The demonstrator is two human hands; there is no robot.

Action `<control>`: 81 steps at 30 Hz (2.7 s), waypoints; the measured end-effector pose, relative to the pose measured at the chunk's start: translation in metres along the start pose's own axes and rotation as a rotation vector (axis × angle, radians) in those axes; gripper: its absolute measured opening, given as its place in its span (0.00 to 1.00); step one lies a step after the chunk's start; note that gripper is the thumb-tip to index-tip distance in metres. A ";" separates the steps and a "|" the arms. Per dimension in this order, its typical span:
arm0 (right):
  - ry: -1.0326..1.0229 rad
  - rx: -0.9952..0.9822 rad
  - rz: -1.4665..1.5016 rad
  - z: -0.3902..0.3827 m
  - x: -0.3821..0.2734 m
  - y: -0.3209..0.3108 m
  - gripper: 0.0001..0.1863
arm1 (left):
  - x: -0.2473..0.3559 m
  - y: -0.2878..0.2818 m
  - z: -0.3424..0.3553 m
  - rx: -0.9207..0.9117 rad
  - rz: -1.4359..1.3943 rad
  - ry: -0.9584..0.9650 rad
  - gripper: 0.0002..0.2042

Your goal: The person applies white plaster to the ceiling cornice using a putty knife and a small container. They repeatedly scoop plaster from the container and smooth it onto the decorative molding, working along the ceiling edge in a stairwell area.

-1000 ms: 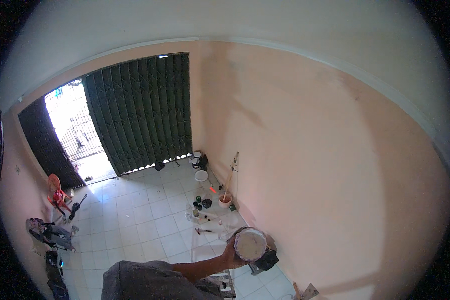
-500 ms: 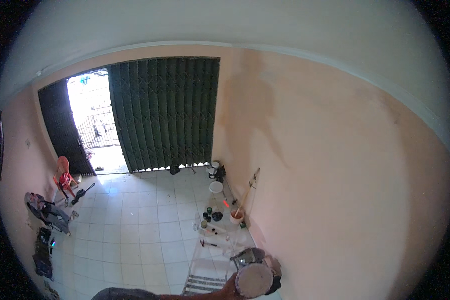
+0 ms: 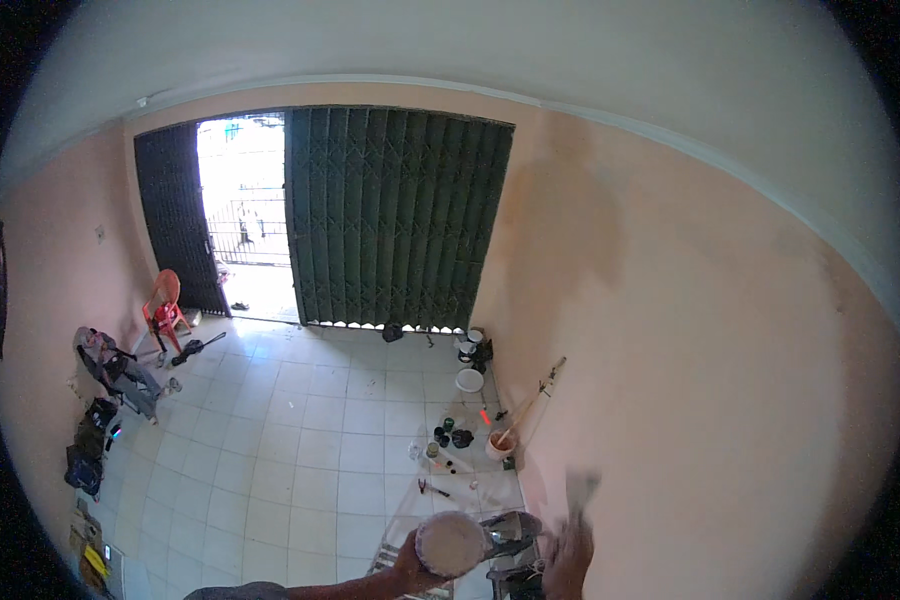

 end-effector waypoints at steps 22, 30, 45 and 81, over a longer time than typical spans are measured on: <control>-0.461 -0.392 1.082 0.308 -0.552 0.185 0.09 | 0.101 0.070 -0.046 0.122 0.230 0.310 0.36; -0.534 -0.436 0.928 0.274 -0.473 0.140 0.15 | 0.093 0.038 -0.053 0.033 -0.226 0.261 0.37; -0.330 -0.294 0.978 0.310 -0.528 0.207 0.08 | 0.110 0.060 -0.058 0.040 -0.216 0.337 0.35; -0.235 -0.256 -0.457 -0.049 -0.196 0.057 0.15 | 0.139 0.114 -0.003 -0.156 -0.211 0.143 0.38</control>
Point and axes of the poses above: each hand's wrist, its own z-axis towards the middle knuckle, its own y-axis out of the palm, x = y × z, the point moved 5 cm from there along z, towards the middle knuckle, and after that the axes turned 14 degrees about -x, right-handed, at the moved point
